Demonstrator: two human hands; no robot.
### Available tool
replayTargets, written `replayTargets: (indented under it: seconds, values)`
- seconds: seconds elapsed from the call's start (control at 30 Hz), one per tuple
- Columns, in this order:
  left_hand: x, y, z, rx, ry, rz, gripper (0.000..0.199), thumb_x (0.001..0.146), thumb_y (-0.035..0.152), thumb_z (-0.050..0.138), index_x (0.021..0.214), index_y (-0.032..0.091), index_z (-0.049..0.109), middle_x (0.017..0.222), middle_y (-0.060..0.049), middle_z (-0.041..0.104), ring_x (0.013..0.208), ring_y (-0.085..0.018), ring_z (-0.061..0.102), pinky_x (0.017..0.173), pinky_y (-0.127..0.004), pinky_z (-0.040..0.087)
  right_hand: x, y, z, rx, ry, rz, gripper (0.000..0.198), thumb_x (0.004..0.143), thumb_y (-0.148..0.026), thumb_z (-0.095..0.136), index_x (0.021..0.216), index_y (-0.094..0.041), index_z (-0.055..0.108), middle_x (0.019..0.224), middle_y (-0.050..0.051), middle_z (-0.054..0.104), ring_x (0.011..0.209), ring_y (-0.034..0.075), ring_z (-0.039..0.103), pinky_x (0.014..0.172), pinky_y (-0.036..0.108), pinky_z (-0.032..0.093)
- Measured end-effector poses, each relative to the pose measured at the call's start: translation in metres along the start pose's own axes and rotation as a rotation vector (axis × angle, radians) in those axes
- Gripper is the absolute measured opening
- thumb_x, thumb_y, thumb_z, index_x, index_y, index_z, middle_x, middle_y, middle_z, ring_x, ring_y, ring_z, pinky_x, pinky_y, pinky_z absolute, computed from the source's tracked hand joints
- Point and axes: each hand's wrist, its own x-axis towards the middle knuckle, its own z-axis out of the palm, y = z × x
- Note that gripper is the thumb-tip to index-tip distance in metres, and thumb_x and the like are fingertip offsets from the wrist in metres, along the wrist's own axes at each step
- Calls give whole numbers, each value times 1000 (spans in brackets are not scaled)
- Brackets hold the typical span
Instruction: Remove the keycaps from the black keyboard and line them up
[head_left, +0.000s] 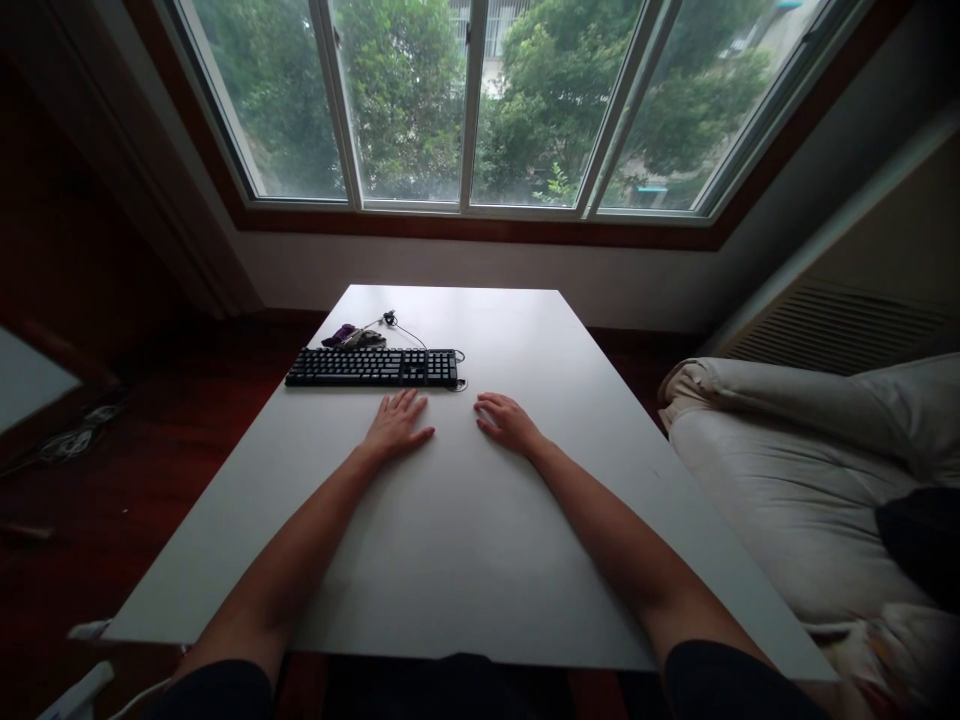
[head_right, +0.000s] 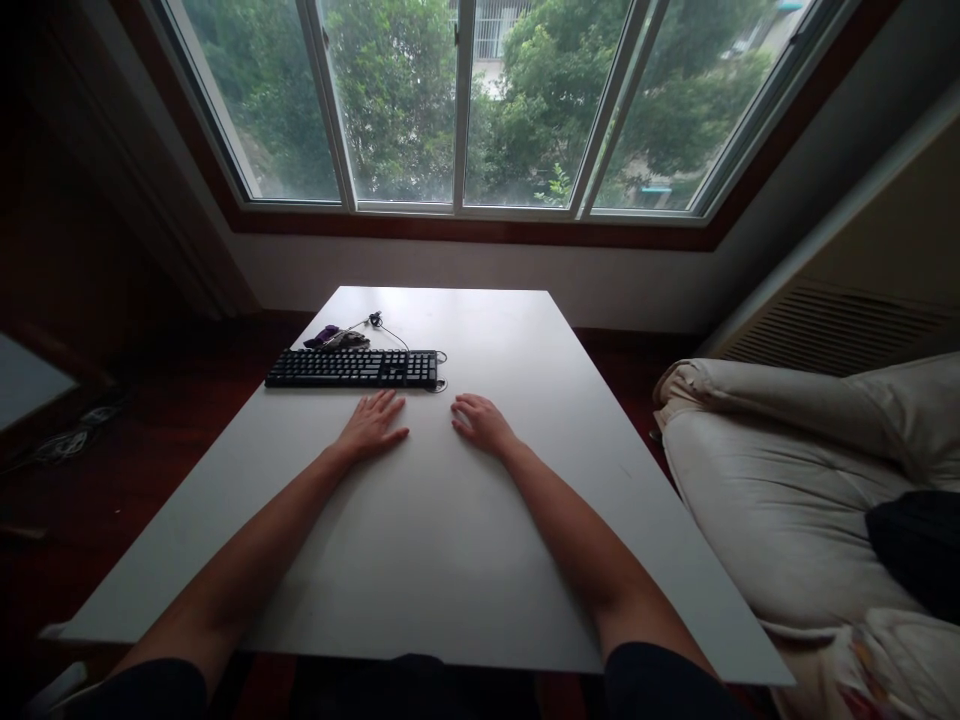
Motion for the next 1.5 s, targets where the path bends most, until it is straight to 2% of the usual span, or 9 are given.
replayTargets:
  seconds: [0.23,0.37,0.47,0.57,0.7,0.83,1.0,1.3,1.5]
  values:
    - [-2,1,-4,16,15,37,75,93,68,48,156,28,43,166,-11,33,155,-33,24,126,-54,12,-3,6,4,-51,-7,-35,39,94,-38,60,131,-27,66,148,8,58,140,28,50,118,48,38]
    - [-2,2,-6,32,10,85,75,93,68,47,157,29,41,167,-8,32,155,-32,23,126,-54,10,-9,1,6,-142,-23,11,44,99,-43,52,138,-25,63,152,8,54,144,28,44,121,49,34]
    - [-3,3,-8,29,1,101,77,94,69,45,159,29,37,168,-8,28,155,-32,22,126,-53,13,-15,-7,6,-213,-79,80,54,100,-53,48,145,-25,57,160,10,43,150,31,36,123,51,27]
    - [-1,3,-9,25,-35,133,79,94,71,43,161,30,33,170,-7,24,156,-32,19,126,-52,12,-19,-20,5,-252,-159,119,73,96,-69,45,155,-27,45,167,11,29,155,34,25,125,56,18]
    - [3,4,-11,27,-116,157,85,91,77,40,162,31,29,171,-9,18,157,-35,14,125,-58,9,-19,-35,4,-278,-226,146,86,92,-81,36,161,-30,34,170,11,19,157,35,17,124,60,9]
    - [7,7,-11,28,-168,154,93,88,83,39,163,31,25,172,-11,13,158,-38,8,122,-66,5,-16,-39,1,-279,-278,154,92,90,-84,32,164,-28,27,172,12,12,158,37,10,123,63,4]
    - [8,10,-7,28,-141,128,88,90,81,35,163,33,26,172,-9,14,158,-37,8,122,-66,2,-9,-37,-2,-259,-356,126,95,89,-85,32,165,-28,20,172,14,6,158,39,5,121,67,1]
    - [7,10,-7,29,-118,126,90,89,82,38,163,32,26,172,-9,14,158,-36,7,123,-63,3,-12,-40,7,-281,-311,170,89,93,-81,28,165,-28,21,172,11,6,159,35,5,123,62,0]
    - [6,10,-8,26,-135,142,92,88,83,38,164,32,23,172,-9,12,158,-37,7,122,-64,2,-12,-42,1,-270,-328,126,98,86,-88,34,164,-31,23,172,10,6,158,37,6,123,62,-1]
